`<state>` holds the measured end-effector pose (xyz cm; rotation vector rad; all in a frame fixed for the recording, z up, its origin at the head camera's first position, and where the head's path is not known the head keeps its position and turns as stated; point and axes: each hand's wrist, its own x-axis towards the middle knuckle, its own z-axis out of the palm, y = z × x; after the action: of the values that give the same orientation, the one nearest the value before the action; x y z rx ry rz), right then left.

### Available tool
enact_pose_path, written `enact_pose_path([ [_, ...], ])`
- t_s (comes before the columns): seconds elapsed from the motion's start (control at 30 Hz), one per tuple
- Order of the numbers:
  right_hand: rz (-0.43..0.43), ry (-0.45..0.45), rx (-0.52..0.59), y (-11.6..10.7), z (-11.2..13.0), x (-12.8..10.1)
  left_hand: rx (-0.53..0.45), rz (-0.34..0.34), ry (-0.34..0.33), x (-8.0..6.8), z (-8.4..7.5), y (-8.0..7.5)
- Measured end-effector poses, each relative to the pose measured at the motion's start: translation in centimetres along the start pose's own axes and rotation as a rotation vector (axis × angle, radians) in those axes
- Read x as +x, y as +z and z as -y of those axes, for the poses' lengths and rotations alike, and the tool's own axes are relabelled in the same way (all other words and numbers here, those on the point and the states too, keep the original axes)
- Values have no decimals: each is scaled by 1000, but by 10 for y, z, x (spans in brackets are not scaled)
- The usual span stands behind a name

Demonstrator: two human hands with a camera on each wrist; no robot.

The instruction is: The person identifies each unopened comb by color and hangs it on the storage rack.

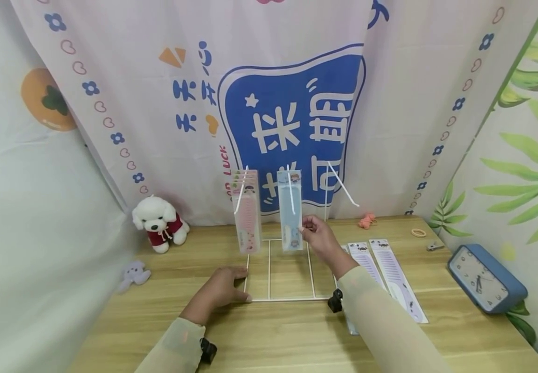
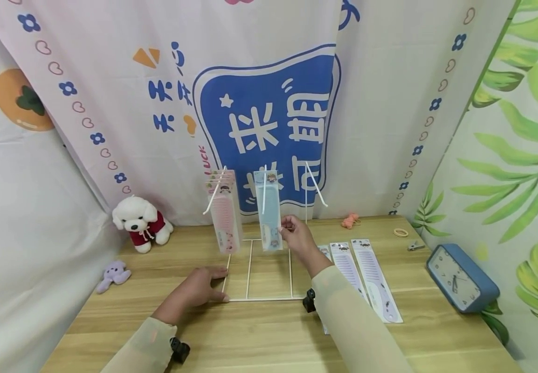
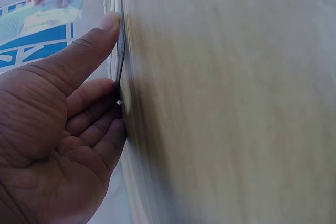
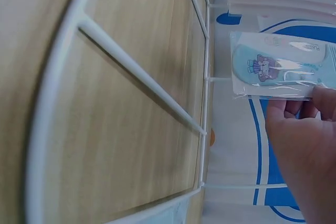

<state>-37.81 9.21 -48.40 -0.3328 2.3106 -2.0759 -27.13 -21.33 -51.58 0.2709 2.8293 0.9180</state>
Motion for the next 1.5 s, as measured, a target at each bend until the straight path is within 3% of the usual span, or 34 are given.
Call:
enact_pose_path([
  [0.13,-3,7,-64,-2,3,4,-3,-2,-1,0,-1,0],
  [0.73,-35,49,-64,3,9,12,37,4,4,3,-2,-2],
  [0.9,-32,4,-48,-1,8,10,28,4,-2,3,-3,-2],
  [1.03,-32,-25,-62,-16,14,-4,22,4,6,3,-2,0],
  [1.17,-44,-5,-207,-40,21,-28,12,0,0,1,-3,1],
  [1.5,-52,183,-804,-114,11,-104,11,-4,7,-1,-4,0],
])
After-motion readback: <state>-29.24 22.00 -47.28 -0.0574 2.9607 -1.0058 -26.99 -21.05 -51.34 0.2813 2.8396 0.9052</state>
